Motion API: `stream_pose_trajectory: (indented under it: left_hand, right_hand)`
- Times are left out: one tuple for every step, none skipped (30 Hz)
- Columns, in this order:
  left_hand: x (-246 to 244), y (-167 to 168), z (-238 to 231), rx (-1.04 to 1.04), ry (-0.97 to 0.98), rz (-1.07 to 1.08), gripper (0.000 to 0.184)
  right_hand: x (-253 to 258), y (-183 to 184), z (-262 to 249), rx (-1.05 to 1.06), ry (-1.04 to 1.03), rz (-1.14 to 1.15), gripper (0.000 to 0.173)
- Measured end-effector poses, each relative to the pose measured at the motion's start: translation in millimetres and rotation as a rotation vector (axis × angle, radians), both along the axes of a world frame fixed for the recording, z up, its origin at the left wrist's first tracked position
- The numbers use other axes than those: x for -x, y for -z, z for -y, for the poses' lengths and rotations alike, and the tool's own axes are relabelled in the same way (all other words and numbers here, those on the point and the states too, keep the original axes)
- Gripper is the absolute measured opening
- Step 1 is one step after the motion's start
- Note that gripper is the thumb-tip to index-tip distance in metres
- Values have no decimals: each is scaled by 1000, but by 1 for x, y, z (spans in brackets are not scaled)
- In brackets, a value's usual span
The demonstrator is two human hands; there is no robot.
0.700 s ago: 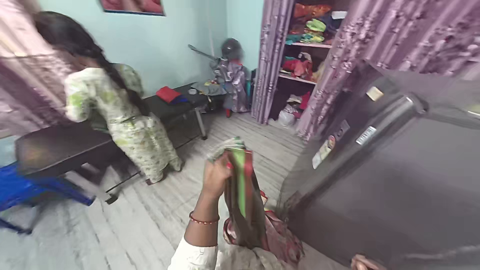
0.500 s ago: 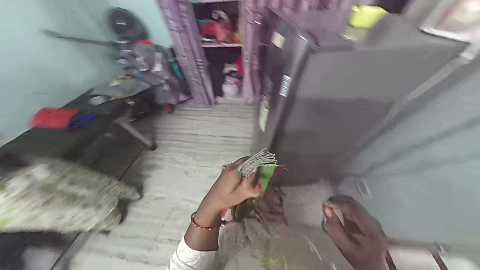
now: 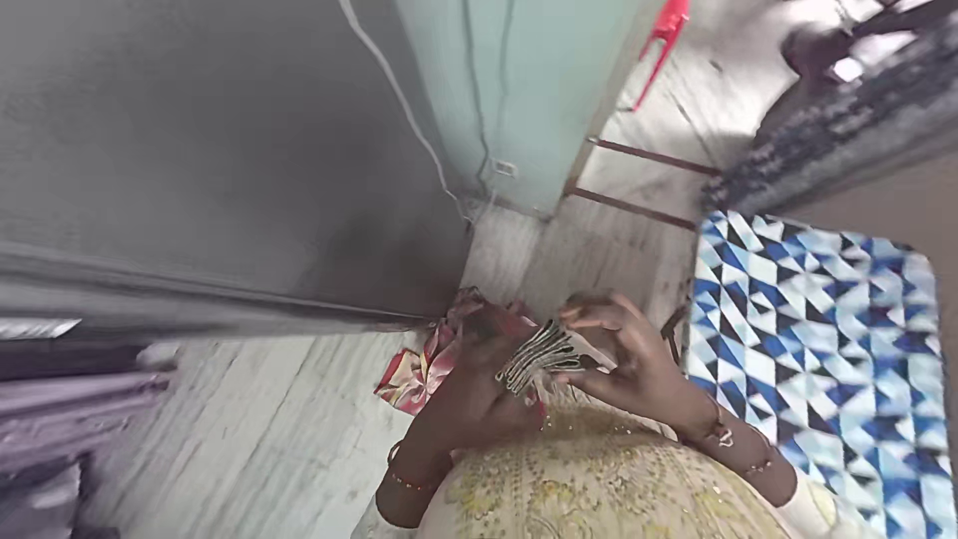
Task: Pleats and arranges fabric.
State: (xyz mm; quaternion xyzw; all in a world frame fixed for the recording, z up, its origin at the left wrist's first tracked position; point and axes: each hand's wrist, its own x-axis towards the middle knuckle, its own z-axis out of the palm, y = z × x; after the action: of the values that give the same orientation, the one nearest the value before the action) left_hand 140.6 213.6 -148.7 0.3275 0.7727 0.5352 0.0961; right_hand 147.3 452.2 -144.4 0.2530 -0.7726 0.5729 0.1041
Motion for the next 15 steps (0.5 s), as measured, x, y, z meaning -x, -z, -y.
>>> stream_pose_trajectory:
  left_hand:
    - [9,5,-3,-36,106,49,53]
    - [17,10,-8,-67,215,86,57]
    - [26,15,-13,-91,323,109,61]
    - [34,21,-20,-111,422,102,64]
    - [41,26,-29,-118,510,74,67]
    - [46,29,-38,-114,575,40,66]
    - [50,32,-47,-112,634,6,66]
    - [53,34,-56,-117,701,-26,64]
    - [54,35,-66,-123,770,-54,62]
    - [54,36,-75,-126,832,-84,61]
    - [53,35,-84,-126,889,-110,59]
    - [50,34,-92,-121,942,-136,59]
    - [47,31,-99,-113,988,-157,59]
    - [42,29,-105,-105,1020,-176,58]
    - [37,28,-109,-98,1041,-194,58]
  right_hand:
    - [-8,2,-3,-21,44,36,52]
    - [-17,3,-6,-42,91,68,54]
    - [-26,4,-9,-59,142,97,52]
    - [-36,5,-11,-71,200,120,46]
    - [-47,7,-13,-78,264,143,40]
    - [-60,7,-14,-80,328,167,36]
    - [-72,8,-14,-71,392,191,32]
    - [-84,8,-14,-55,453,208,29]
    - [-96,9,-14,-34,511,219,27]
    - [-107,10,-13,-16,570,222,26]
    - [-118,10,-11,-1,629,218,24]
    - [-129,10,-8,8,687,209,23]
    - [-139,11,-6,16,743,194,21]
    - [-148,12,-3,22,790,183,20]
    - [-156,12,-1,26,826,177,19]
